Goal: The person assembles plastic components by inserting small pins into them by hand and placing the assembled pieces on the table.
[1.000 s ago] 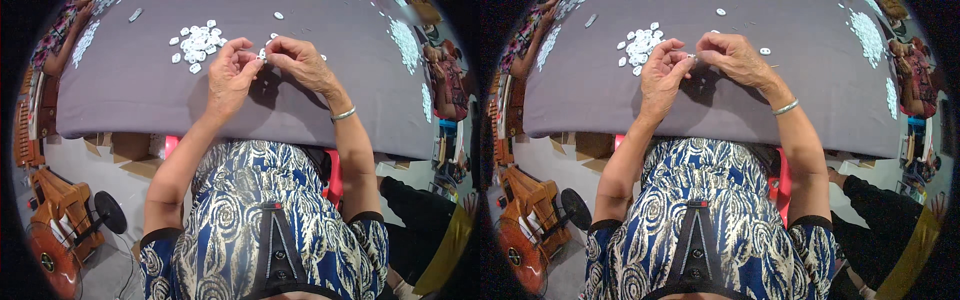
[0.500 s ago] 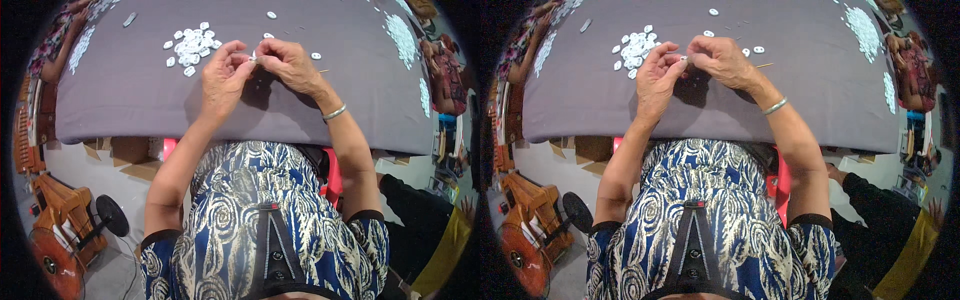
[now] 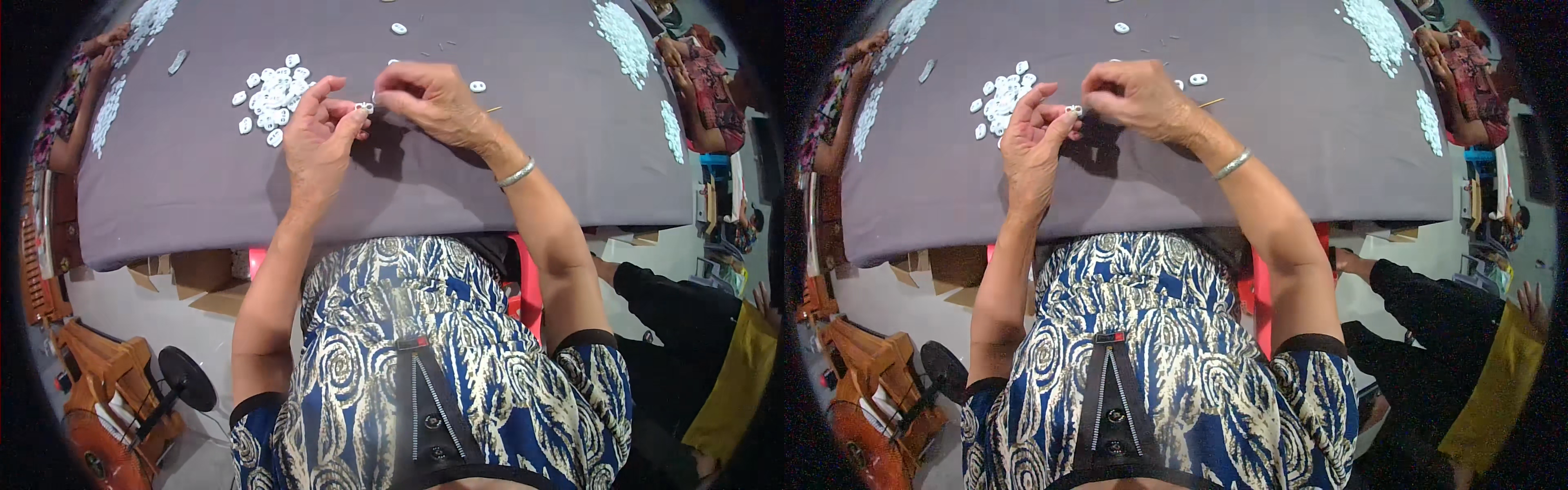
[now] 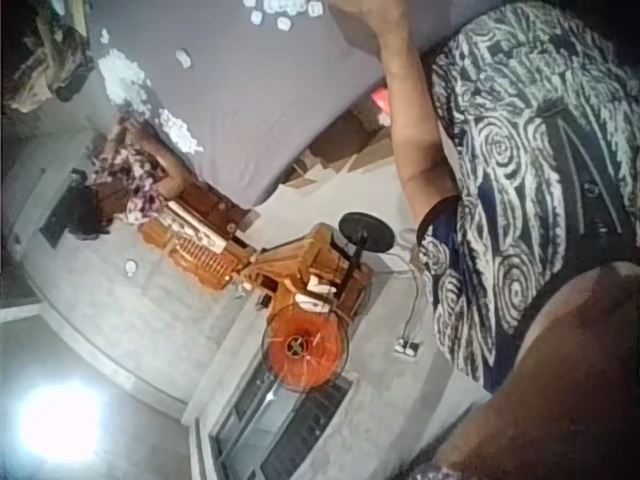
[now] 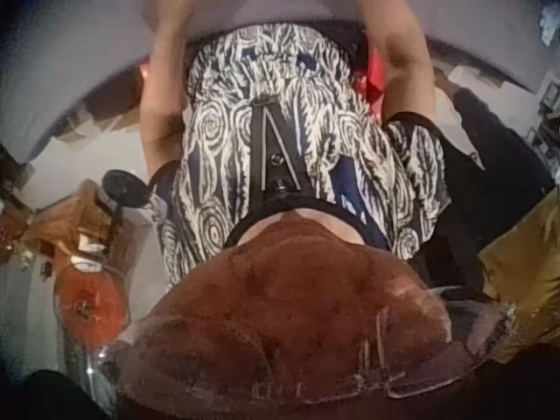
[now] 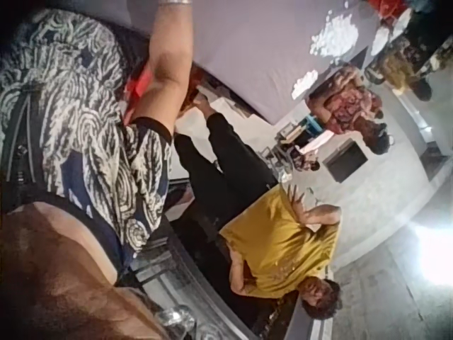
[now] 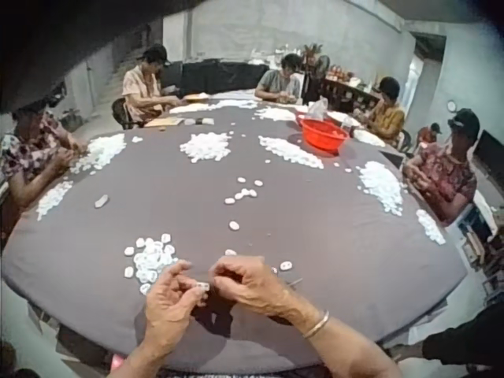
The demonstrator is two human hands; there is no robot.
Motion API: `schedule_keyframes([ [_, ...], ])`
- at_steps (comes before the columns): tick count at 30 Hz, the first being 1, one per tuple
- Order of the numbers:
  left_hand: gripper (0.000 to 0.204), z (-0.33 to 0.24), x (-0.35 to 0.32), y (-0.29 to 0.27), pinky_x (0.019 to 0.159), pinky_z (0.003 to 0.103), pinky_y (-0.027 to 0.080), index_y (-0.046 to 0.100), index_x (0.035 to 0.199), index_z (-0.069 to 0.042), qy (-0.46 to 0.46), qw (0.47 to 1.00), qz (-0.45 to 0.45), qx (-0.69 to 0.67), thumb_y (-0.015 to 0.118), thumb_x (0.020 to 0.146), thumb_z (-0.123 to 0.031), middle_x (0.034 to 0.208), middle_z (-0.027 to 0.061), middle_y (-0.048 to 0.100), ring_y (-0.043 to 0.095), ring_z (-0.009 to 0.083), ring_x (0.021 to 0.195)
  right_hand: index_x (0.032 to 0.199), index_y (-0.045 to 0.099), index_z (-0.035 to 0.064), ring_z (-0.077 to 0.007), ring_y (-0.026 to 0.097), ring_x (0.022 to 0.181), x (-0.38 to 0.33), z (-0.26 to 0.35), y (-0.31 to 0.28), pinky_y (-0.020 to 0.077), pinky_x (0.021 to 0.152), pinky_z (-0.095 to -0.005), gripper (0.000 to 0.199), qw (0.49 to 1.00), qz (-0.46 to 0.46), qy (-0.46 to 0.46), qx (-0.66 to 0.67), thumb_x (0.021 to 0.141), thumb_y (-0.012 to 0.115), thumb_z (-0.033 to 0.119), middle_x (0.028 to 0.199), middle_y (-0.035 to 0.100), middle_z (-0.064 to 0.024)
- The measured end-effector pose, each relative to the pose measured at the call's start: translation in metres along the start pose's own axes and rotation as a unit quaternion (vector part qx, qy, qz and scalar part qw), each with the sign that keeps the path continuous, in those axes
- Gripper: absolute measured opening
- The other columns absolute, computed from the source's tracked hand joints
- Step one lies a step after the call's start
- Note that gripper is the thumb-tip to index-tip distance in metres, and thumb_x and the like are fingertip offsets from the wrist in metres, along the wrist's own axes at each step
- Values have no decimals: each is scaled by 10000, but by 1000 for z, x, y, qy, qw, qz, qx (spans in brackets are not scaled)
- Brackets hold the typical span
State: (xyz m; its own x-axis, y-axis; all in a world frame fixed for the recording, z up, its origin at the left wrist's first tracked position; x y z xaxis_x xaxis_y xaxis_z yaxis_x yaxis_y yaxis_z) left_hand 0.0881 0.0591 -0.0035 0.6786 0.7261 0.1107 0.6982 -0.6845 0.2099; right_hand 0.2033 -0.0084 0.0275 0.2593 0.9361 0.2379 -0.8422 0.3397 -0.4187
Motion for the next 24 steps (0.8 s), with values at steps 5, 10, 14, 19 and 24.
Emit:
schedule_keyframes([
  [5, 368, 7, 0, -5, 693, 233, 501, 496, 1218, -1, -22, 1000, -5, -4, 615, 870, -13, 875, 44, 601, 582, 98, 755, 900, 638, 1, -28, 483, 670, 0, -15, -76, 403, 570, -197, 85, 986, -157, -7, -52, 866, 615, 75, 741, 570, 44],
  [10, 366, 13, 0, -7, 689, 245, 504, 496, 1204, -4, -33, 999, -9, -26, 622, 860, -16, 867, 42, 598, 583, 105, 759, 878, 633, 4, -37, 476, 661, -13, -40, -111, 393, 587, -197, 106, 978, -46, 113, -169, 848, 632, 106, 718, 551, 44],
  [14, 357, 10, -1, -7, 690, 242, 502, 495, 1194, -8, -35, 999, -10, -30, 624, 861, -25, 864, 41, 596, 580, 103, 757, 832, 629, 15, -101, 509, 619, -23, -54, -108, 432, 587, -267, 144, 970, -7, 150, -191, 762, 661, 137, 651, 564, -10],
  [19, 333, 18, -1, -2, 682, 236, 495, 496, 1169, -8, -59, 998, -8, -31, 623, 862, -24, 855, 39, 593, 574, 99, 754, 840, 624, 17, -143, 531, 632, -21, -58, -101, 443, 603, -288, 164, 960, 11, 146, -237, 742, 670, 140, 671, 573, -33],
  [24, 323, 18, 0, -1, 655, 233, 504, 491, 1156, 4, -43, 999, -6, -21, 614, 857, -2, 840, 42, 593, 582, 97, 742, 800, 608, 11, -92, 491, 609, -15, -42, -73, 417, 581, -249, 149, 971, 39, 126, -199, 749, 671, 137, 645, 540, 6],
])
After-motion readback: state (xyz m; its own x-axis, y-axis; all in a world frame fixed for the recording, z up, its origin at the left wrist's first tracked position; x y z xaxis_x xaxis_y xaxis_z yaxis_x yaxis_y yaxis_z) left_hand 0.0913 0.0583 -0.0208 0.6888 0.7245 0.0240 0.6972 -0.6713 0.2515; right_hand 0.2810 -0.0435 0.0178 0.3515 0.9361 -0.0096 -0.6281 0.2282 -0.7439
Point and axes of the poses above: each hand's wrist, its own x-axis towards the middle knuckle, its own y-axis out of the palm, z = x × y, the point moved 10 cm from there along x, towards the middle knuckle
